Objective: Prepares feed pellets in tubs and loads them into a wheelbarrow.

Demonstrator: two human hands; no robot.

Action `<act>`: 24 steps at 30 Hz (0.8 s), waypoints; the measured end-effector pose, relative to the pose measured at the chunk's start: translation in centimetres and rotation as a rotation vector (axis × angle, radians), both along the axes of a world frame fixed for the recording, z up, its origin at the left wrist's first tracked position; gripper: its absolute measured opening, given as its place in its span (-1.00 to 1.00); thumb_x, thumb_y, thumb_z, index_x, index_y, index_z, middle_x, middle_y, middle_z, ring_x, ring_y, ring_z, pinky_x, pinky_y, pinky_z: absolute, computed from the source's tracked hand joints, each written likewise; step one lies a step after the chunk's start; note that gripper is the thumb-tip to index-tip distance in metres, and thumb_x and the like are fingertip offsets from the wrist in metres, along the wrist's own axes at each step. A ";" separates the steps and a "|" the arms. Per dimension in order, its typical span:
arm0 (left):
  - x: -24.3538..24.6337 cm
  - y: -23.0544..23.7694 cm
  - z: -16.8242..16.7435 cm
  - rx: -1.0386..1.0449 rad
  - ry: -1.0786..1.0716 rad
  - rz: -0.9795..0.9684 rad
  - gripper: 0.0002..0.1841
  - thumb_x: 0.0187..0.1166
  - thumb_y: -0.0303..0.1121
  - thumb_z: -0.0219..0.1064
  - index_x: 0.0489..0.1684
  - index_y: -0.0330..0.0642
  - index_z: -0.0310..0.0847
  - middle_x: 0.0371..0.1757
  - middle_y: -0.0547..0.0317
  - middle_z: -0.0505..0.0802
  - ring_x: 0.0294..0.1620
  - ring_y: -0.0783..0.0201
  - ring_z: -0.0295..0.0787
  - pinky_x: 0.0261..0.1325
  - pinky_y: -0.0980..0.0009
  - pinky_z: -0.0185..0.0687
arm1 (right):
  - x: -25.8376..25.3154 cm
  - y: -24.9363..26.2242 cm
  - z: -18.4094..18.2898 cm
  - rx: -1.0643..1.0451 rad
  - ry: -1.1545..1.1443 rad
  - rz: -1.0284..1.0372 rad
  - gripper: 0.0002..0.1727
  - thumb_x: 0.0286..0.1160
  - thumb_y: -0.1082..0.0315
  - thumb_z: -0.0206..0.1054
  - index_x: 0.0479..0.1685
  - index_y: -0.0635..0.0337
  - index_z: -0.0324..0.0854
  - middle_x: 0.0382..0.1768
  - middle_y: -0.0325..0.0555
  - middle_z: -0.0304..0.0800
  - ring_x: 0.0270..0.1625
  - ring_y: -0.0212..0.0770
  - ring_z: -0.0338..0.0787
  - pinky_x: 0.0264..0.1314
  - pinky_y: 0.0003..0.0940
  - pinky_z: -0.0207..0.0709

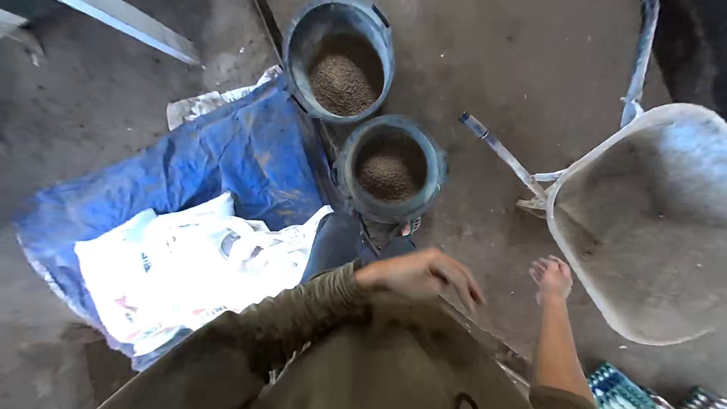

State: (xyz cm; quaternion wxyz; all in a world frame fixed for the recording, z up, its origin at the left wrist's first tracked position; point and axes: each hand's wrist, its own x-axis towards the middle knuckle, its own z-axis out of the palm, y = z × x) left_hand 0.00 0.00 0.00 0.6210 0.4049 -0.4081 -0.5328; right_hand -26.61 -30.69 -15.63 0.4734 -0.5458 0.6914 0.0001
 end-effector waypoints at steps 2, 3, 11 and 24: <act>0.6 3.2 -3.6 0.258 -0.107 0.164 -0.62 0.50 -0.75 -0.03 -0.14 -0.47 0.81 0.13 -0.05 0.89 0.23 0.25 0.81 0.41 0.27 0.66 | 4.4 0.8 0.3 0.090 -0.006 0.146 -0.50 0.83 0.27 0.01 0.66 0.25 0.27 0.32 0.22 0.65 0.13 -0.03 0.79 0.12 -0.11 0.70; 1.0 5.1 -5.4 0.400 -0.130 0.246 -0.62 0.58 -0.71 -0.05 -0.05 -0.46 0.79 0.14 -0.04 0.88 0.23 0.26 0.80 0.42 0.25 0.65 | 6.4 1.9 0.3 0.144 0.006 0.219 -0.51 0.83 0.28 0.02 0.66 0.25 0.28 0.34 0.24 0.64 0.16 0.00 0.78 0.15 -0.08 0.69; 3.1 19.5 -21.5 1.184 0.270 0.882 -0.59 0.74 -0.52 -0.11 0.39 -0.34 0.58 0.37 -0.20 0.74 0.28 0.01 0.75 0.31 0.03 0.65 | 15.9 12.5 -0.9 0.270 0.188 1.118 -0.55 0.81 0.25 0.07 0.54 0.24 0.50 0.34 0.22 0.71 0.33 0.06 0.74 0.42 0.03 0.57; 8.7 15.4 -58.9 1.378 0.317 1.077 -0.38 0.86 0.02 0.00 0.72 -0.28 0.27 0.63 -0.24 0.55 0.66 -0.13 0.44 0.67 -0.18 0.27 | 33.8 14.1 -43.3 0.201 0.347 1.117 -0.46 0.90 0.05 -0.09 0.52 0.25 0.53 0.37 0.36 0.67 0.46 0.27 0.64 0.48 0.27 0.44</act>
